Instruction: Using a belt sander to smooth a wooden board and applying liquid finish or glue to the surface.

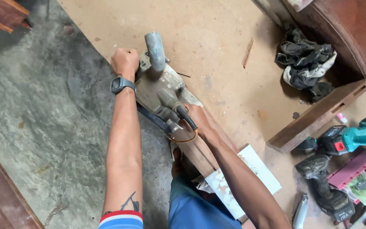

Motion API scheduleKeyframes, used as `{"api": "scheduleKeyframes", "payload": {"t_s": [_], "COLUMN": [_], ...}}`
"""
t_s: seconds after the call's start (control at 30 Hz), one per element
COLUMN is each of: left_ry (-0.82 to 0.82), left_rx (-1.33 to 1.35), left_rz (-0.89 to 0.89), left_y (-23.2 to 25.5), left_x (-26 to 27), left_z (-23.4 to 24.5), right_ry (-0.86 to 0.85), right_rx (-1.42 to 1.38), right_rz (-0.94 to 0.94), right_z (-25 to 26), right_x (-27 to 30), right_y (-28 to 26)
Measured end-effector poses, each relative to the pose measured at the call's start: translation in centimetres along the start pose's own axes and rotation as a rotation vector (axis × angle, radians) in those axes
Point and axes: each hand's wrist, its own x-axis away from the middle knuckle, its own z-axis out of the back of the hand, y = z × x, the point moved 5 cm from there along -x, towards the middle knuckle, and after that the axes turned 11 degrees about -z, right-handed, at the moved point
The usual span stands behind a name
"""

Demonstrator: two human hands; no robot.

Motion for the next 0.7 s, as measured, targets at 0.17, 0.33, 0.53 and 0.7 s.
{"api": "scheduleKeyframes", "payload": {"t_s": [0.17, 0.33, 0.53, 0.7], "left_ry": [-0.075, -0.214, -0.278, -0.287], "left_rx": [0.047, 0.047, 0.066, 0.159], "left_rz": [0.038, 0.116, 0.149, 0.089], "left_y": [3.8, 8.1, 13.3, 13.1], "left_x": [5.4, 14.5, 25.1, 28.2], "left_z": [0.4, 0.1, 3.3, 1.7], "right_ry": [0.031, 0.071, 0.093, -0.035], "right_rx": [-0.047, -0.083, 0.055, -0.008], "right_rz": [0.051, 0.031, 0.006, -0.024], "right_z": [-2.3, -1.6, 0.6, 4.0], "right_x": [3.7, 11.4, 22.7, 26.3], "right_y": [6.6, 12.7, 17.1, 13.4]}}
